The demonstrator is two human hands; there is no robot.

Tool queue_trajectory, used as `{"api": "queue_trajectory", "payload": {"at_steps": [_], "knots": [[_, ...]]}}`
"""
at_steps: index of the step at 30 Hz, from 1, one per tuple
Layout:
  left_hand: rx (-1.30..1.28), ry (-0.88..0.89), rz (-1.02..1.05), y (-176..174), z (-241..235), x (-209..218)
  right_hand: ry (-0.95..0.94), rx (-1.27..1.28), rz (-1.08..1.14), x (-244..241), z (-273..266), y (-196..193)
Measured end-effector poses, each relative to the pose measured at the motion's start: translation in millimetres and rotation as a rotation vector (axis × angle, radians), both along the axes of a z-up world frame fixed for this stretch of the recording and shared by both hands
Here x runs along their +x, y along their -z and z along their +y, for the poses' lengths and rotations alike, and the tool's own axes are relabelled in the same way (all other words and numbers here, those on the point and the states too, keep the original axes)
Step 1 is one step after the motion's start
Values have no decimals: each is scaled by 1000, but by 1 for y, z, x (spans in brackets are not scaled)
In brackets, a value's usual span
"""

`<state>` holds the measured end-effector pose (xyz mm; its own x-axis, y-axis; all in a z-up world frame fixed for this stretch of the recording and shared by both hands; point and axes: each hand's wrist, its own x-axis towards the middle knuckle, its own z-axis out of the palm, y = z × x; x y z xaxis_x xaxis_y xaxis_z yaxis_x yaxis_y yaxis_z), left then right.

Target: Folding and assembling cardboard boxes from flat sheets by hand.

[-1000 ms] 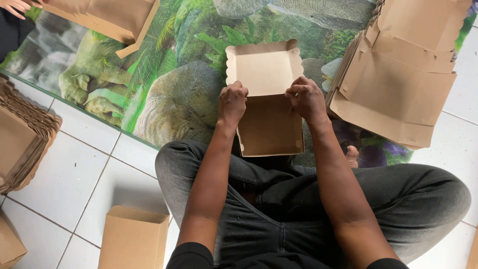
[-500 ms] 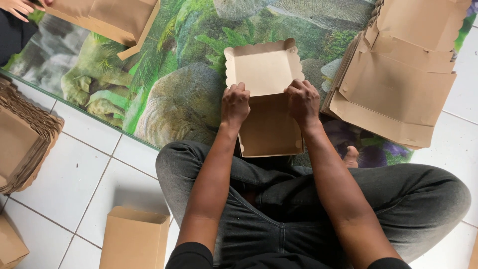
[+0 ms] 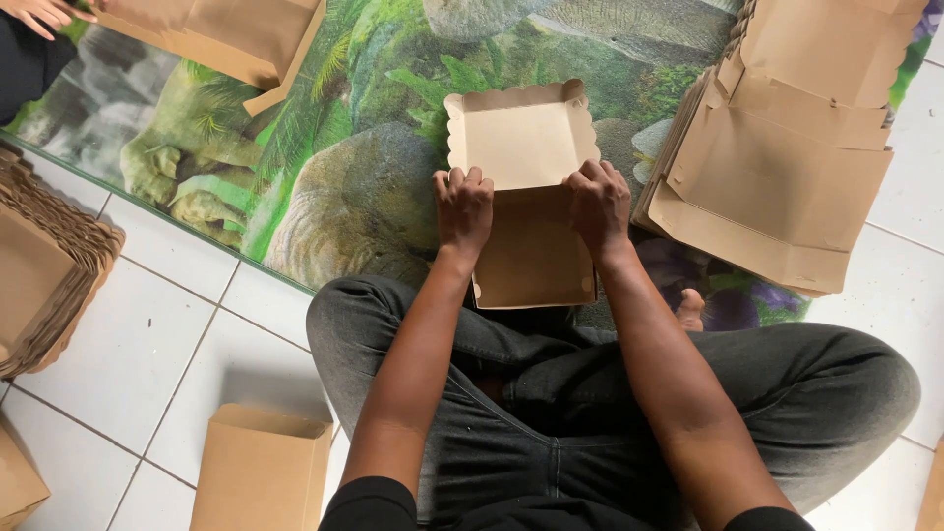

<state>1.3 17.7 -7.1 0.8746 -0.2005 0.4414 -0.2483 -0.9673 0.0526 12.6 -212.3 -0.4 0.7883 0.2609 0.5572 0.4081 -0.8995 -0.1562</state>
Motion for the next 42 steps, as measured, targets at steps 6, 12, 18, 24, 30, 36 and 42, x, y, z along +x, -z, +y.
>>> {"api": "queue_trajectory", "payload": {"at_steps": [6, 12, 18, 24, 30, 36, 42], "knots": [[41, -35, 2, -11, -6, -5, -11, -31, -42, 0, -1, 11], [-15, -21, 33, 3, -2, -1, -62, -42, -20, -5, 0, -11], [-31, -60, 130, -29, -6, -15, 17, 298, 664, -5, -47, -99], [-157, -73, 167, -57, -20, -19, 102, 343, 898, -46, -77, -121], [-631, -68, 336, -16, -82, 4, 246, 557, 994, -32, -65, -77], [-860, -155, 489, -34, -129, 22, 257, 651, 982, -21, -47, -70], [-904, -253, 526, -1, -130, 13, 244, 695, 1053, -18, -48, -48]]}}
